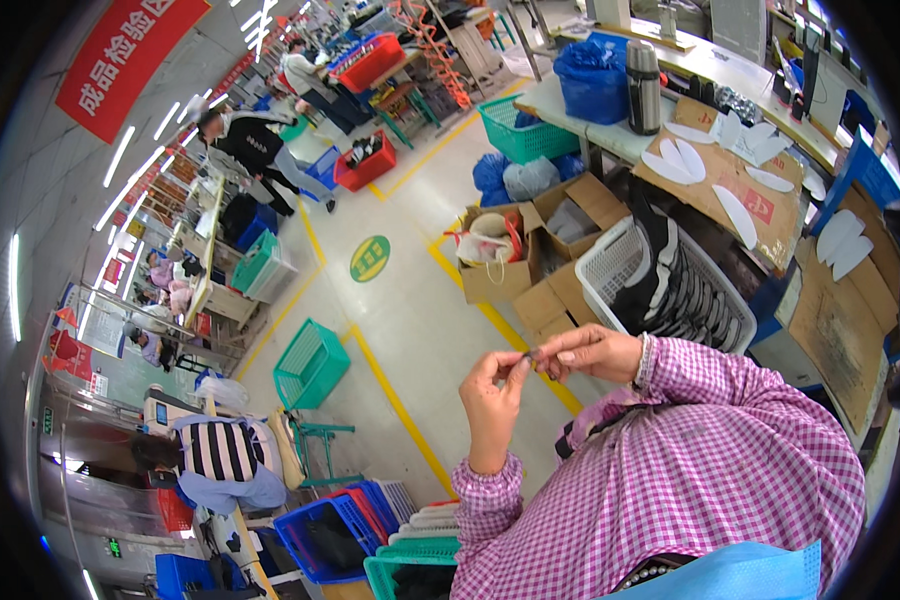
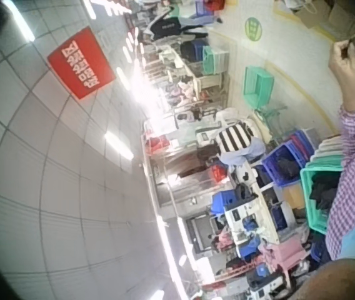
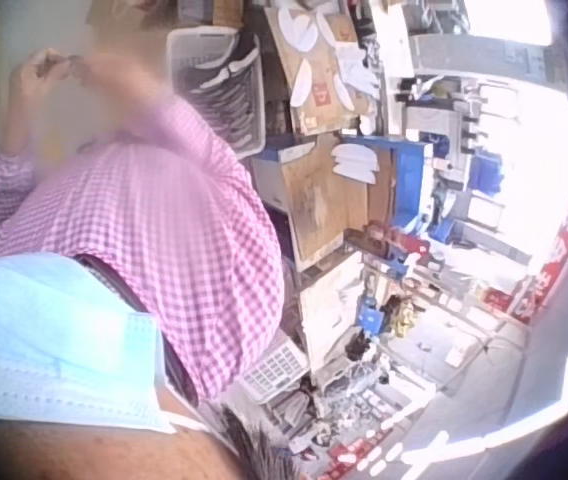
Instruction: The person picks up a black glove from a white basket, turns it over, and inspects it by hand. They then handle a small thin object, possibly a tag or string, repeatedly manipulating it between their fingers while seated at a workstation in a factory.
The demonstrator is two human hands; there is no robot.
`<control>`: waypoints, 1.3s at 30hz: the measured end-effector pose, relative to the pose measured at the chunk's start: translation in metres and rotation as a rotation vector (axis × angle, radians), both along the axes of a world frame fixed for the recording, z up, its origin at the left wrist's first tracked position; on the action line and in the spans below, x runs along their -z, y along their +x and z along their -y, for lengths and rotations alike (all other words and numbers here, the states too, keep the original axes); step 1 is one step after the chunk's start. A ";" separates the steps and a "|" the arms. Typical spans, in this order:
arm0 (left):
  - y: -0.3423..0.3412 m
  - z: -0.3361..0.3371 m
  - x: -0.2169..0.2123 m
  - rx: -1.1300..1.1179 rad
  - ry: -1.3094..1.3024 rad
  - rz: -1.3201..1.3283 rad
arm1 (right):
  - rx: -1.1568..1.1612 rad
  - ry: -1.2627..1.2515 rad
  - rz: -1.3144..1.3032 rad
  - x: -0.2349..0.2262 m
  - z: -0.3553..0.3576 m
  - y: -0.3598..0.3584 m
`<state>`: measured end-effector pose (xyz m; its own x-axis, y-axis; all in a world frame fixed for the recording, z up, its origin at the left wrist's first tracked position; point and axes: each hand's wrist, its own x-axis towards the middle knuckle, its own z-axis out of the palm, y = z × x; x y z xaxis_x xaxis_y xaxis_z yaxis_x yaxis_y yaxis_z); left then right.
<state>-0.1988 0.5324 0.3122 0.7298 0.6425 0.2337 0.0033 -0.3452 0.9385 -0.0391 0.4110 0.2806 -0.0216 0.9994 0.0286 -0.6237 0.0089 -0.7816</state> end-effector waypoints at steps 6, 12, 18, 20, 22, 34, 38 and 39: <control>-0.004 0.001 0.002 0.097 -0.415 0.132 | -0.024 -0.018 -0.001 0.000 0.001 -0.003; -0.008 0.004 0.006 0.102 -0.442 0.076 | 0.045 0.045 0.416 -0.008 0.006 0.000; -0.010 0.002 0.020 0.157 -0.413 0.036 | 0.045 0.014 0.468 -0.001 0.010 -0.005; -0.009 0.003 0.025 0.158 -0.434 0.028 | 0.047 -0.033 0.582 0.002 0.009 -0.005; -0.009 0.005 0.027 0.162 -0.519 0.008 | 0.110 0.077 0.673 0.003 0.009 -0.004; -0.012 0.015 0.034 0.185 -0.391 0.022 | 0.148 -0.043 0.280 0.005 0.003 -0.017; -0.013 0.018 0.034 0.132 -0.400 0.065 | 0.253 -0.143 0.176 0.006 0.002 -0.016; -0.012 0.019 0.034 0.107 -0.415 0.075 | 0.274 -0.150 0.170 0.006 0.002 -0.017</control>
<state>-0.2109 0.5137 0.2782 0.7882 0.6149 0.0262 -0.0852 0.0669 0.9941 -0.0556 0.4087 0.2742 0.2560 0.9615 -0.1003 -0.4748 0.0347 -0.8794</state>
